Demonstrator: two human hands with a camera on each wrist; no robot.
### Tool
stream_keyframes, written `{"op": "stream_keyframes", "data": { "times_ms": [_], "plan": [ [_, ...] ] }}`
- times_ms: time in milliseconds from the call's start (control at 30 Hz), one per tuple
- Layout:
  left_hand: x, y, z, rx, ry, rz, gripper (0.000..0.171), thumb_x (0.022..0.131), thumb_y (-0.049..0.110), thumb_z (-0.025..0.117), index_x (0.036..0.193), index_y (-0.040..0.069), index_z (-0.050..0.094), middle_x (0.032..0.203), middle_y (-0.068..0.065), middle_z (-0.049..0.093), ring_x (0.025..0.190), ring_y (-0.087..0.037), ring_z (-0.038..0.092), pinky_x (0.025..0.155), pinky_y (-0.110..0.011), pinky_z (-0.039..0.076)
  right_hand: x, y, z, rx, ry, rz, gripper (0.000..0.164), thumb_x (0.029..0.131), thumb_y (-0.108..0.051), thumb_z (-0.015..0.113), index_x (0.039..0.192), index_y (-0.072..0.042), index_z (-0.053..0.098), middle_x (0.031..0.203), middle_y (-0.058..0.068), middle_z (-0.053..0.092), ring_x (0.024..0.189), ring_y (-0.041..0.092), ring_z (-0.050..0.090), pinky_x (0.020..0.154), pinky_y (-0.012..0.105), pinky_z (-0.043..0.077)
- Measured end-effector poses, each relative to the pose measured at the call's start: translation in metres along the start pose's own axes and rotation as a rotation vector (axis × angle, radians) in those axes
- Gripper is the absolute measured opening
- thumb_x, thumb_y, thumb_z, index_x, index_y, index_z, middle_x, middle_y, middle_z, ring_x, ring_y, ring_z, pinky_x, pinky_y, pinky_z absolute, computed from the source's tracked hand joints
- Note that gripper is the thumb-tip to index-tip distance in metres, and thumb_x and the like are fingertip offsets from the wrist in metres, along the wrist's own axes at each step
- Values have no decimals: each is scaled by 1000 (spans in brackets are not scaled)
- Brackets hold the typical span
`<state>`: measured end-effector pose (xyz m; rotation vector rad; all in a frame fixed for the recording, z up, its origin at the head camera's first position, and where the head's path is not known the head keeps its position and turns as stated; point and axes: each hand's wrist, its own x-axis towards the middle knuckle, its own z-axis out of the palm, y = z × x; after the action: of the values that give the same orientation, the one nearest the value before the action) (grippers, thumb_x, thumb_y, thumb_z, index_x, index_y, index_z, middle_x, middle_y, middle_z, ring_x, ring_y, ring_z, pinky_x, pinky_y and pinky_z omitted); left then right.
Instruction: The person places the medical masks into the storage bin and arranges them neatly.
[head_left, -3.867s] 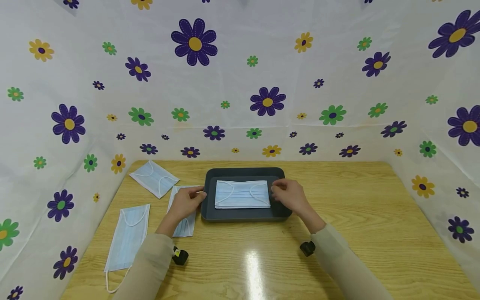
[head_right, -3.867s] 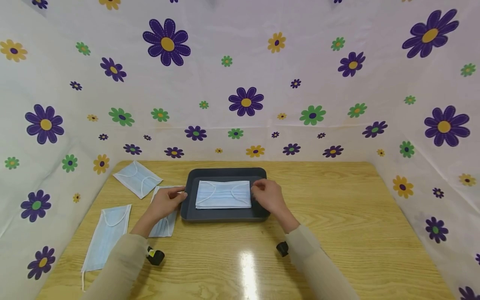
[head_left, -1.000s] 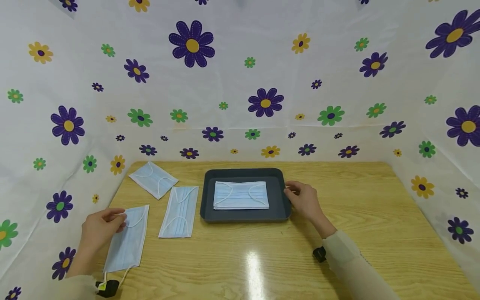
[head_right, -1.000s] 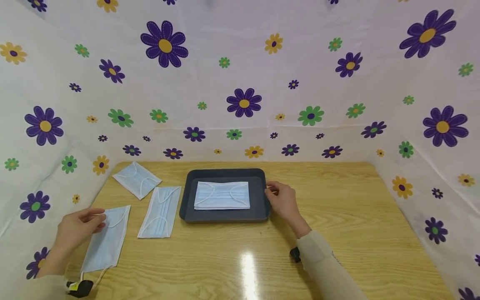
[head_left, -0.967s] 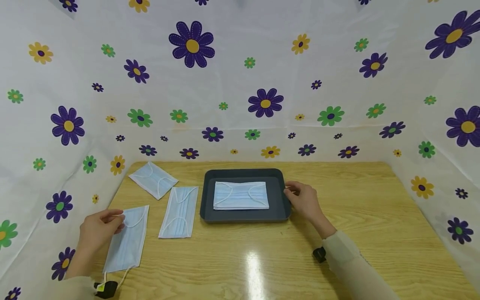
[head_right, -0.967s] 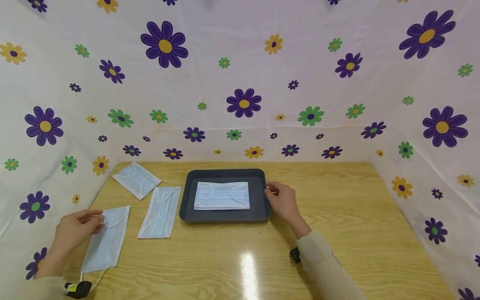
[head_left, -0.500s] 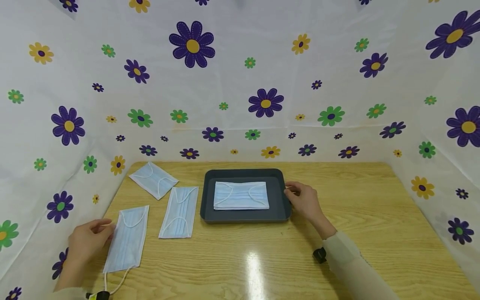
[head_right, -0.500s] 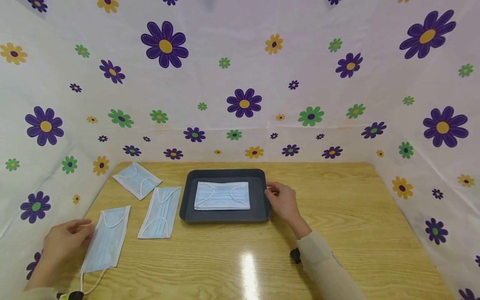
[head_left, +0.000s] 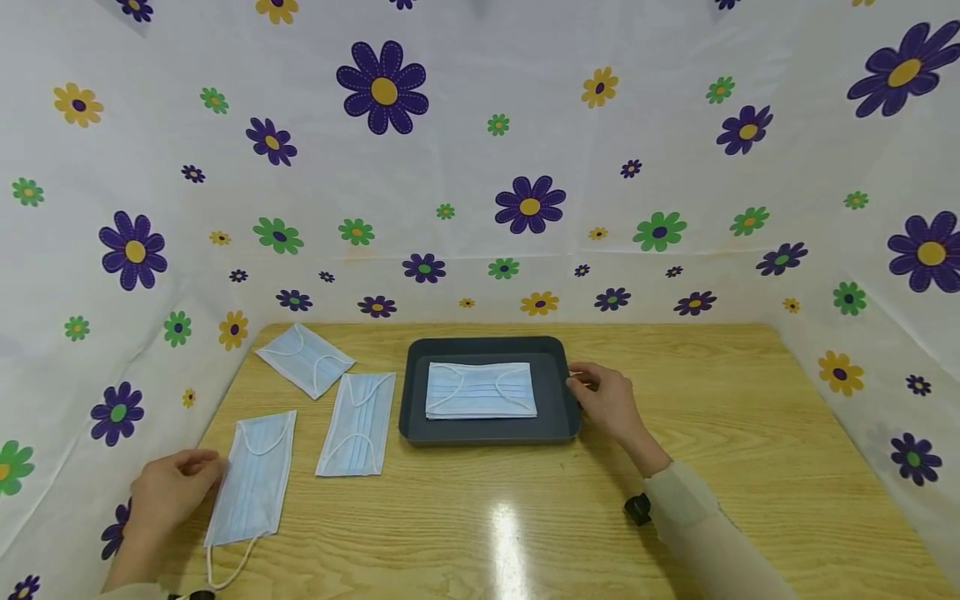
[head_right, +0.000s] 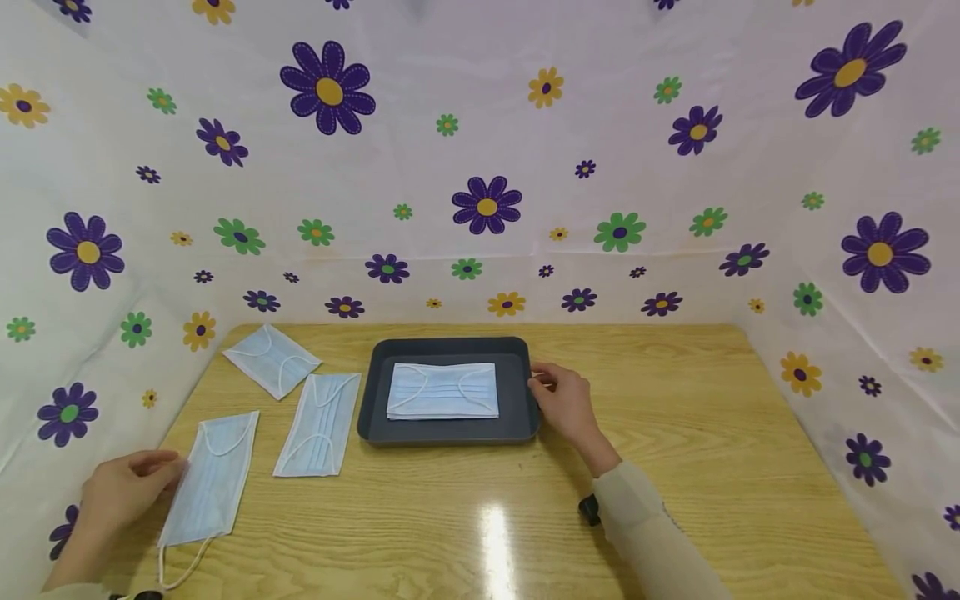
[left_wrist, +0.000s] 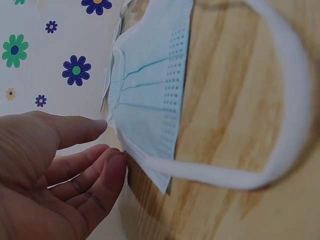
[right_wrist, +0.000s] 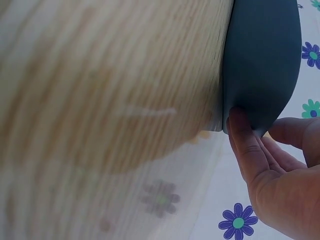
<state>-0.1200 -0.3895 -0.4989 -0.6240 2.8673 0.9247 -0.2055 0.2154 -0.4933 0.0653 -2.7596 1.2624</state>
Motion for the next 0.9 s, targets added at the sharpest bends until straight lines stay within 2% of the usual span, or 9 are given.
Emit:
{"op": "stream_keyframes", "data": {
  "times_ms": [133,500,700,900],
  "plan": [
    [1,0,3,-8,-25,-12,51,99,32,72,126,-10,68,101,-22,76,85,-23,67,64,-26,48,0,0,0,2,-3,4,33,104,-11,66,132,4,70,118,26,76,103,39,75,87,49,62],
    [1,0,9,18,-1,11,43,95,31,76,113,-8,74,90,-14,76,79,-22,64,64,-28,47,0,0,0,2,-2,14,34,103,-12,66,133,4,70,118,25,76,102,38,75,84,46,62],
    [1,-1,11,20,-25,12,48,94,36,77,111,-9,73,90,-15,75,81,-25,65,63,-29,48,0,0,0,9,-1,15,33,103,-12,66,133,4,70,118,26,76,103,38,75,86,49,62],
    [3,0,15,38,-11,64,39,95,28,74,108,-9,75,88,-15,76,77,-21,66,62,-29,49,-1,1,1,11,4,14,34,103,-12,67,132,4,70,118,26,76,103,39,75,86,49,62]
  ]
}}
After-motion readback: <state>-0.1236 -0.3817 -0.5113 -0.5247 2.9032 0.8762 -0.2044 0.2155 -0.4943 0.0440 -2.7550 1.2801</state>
